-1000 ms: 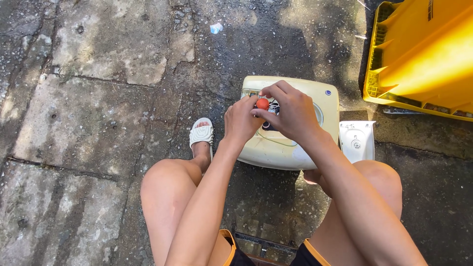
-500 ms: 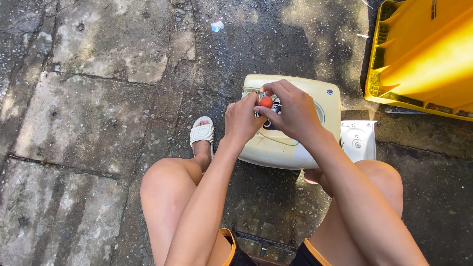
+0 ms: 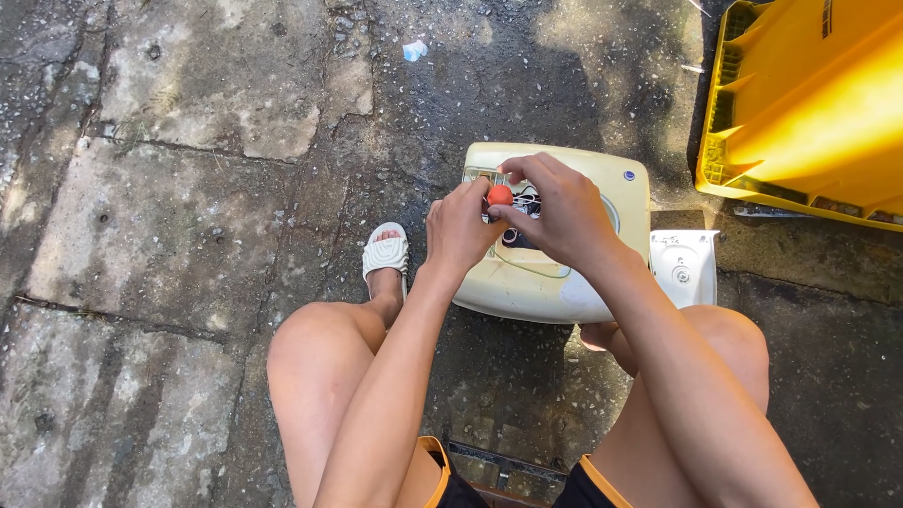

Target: Removing internal electrical and mechanical components from an appliance housing using a screwdriver.

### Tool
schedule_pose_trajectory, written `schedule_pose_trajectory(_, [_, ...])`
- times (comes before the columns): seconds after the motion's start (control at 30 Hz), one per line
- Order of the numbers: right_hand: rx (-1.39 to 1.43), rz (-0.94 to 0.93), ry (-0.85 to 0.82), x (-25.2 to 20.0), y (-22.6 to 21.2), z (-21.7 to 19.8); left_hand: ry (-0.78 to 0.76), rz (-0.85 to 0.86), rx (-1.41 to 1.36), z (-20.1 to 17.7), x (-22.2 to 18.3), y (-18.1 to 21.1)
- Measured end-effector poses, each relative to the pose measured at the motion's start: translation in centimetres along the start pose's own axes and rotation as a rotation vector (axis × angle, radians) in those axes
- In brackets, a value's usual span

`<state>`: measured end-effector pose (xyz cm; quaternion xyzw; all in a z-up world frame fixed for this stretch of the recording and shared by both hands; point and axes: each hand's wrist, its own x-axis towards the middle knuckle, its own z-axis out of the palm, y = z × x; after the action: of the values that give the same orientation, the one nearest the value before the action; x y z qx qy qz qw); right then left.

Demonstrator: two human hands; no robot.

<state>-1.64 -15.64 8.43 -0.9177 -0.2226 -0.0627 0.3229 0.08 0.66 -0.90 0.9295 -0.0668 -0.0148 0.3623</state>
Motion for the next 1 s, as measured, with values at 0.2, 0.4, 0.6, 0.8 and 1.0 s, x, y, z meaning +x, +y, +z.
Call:
schedule_pose_trajectory(0.2, [0.076, -0.022, -0.058, 0.1, 0.3, -0.1, -0.091, 0.026, -0.026, -1.2, -0.2, 0.9])
schedule_pose_trajectory(0.4, [-0.038, -0.032, -0.024, 0.1, 0.3, 0.2, 0.033, 0.034, 0.070, -0.2, -0.3, 0.0])
schedule_pose_trajectory(0.6, [-0.053, -0.032, 0.003, 0.1, 0.4, 0.6, 0.018, 0.033, 0.076, 0.7, 0.2, -0.4])
schedule_pose_trajectory(0.8, [0.006, -0.034, -0.046, 0.0, 0.7, 0.0, -0.135, -0.010, 0.028, -2.1, -0.6, 1.1])
schedule_pose_trajectory(1.0, [0.003, -0.016, -0.012, 0.0, 1.1, -1.2, -0.111, -0.042, -0.032, -3.5, -0.9, 1.9])
